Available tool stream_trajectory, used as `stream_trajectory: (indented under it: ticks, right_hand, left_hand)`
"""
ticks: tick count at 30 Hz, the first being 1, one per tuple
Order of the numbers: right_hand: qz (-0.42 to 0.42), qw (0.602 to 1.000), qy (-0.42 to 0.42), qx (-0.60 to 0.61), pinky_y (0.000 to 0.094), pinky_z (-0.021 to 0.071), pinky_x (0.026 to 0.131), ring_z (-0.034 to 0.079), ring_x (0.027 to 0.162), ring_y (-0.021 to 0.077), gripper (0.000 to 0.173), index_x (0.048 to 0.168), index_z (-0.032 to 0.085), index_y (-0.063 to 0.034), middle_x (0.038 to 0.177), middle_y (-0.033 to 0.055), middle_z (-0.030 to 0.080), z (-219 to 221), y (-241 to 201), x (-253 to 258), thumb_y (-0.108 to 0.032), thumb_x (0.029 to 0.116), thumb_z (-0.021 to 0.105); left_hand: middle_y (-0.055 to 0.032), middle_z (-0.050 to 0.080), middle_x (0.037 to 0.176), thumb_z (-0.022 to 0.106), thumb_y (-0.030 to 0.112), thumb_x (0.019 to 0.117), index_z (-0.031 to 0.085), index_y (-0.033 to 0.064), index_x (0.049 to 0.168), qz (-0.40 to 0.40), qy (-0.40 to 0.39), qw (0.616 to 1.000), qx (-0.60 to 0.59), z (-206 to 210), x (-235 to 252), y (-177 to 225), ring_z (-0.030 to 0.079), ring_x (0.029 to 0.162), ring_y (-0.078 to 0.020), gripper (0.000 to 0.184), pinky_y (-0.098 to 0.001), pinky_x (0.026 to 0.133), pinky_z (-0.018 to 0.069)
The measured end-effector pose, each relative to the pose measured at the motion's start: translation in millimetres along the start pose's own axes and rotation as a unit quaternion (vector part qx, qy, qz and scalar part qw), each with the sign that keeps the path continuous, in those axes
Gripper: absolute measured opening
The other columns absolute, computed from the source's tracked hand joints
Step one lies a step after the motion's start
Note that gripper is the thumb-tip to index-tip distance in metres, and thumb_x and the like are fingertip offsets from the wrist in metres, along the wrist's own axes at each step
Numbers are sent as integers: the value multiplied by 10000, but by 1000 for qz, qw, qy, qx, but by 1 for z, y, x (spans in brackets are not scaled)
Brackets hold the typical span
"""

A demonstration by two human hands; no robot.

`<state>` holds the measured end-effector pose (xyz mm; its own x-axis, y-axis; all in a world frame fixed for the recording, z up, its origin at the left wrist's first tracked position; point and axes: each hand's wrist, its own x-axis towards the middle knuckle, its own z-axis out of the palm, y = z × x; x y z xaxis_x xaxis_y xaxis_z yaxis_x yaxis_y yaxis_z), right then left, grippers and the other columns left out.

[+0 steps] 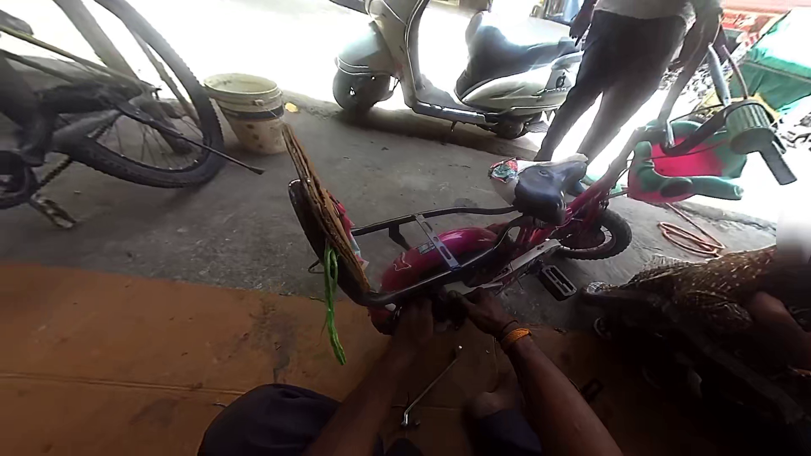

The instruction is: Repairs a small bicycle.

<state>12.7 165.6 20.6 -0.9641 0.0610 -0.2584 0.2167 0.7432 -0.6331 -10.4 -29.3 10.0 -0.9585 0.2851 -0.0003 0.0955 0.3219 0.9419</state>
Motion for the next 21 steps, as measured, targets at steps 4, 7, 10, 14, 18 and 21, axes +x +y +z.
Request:
stream_trajectory:
  ticks: [4,7,10,14,18,21]
  right_hand:
    - [-12,1000,4,-20,511,475,633,599,636,271,687,660,621,-65,638,105,586,0,1,7,-608,1037,431]
    - [-5,999,-3,-42,525,478,638,607,646,279,681,664,627,-62,644,108,592,-4,1,11,-593,1043,432]
    - [-9,999,-14,-51,533,486,647,614,652,273,686,651,627,-69,640,100,601,-5,5,18,-591,1047,423]
    - [-1,999,-16,-28,542,515,669,639,654,273,644,701,663,-59,662,103,639,-4,10,21,-558,1050,454]
    - [-1,1000,-14,-5,530,554,711,675,697,253,500,969,714,-51,735,98,681,-4,12,20,-505,1043,519]
    - [14,1000,-20,-3,519,581,720,698,712,247,468,1064,712,-71,789,99,710,-4,15,21,-503,1038,535]
  left_hand:
    - [-178,709,993,404,255,1103,697,-18,1112,-34,-86,989,115,-8,6,7,680,982,-298,400,-509,946,516]
    - [-148,706,953,438,301,1100,716,25,1057,-8,-121,984,132,-12,9,8,684,935,-278,394,-512,894,534]
    - [-93,690,866,464,306,1095,715,52,1027,15,-124,988,88,-12,7,0,669,806,-203,363,-443,798,557]
    - [-107,666,882,474,235,1093,675,-6,1092,36,-127,991,18,-17,0,3,635,789,-169,314,-368,774,539]
    - [-138,710,1045,487,201,1085,686,-9,1147,93,-133,987,17,-18,0,0,677,984,-195,296,-407,940,529]
    - [-98,720,1076,487,250,1086,696,45,1174,113,-143,982,49,-10,5,-14,689,1019,-174,305,-407,964,542]
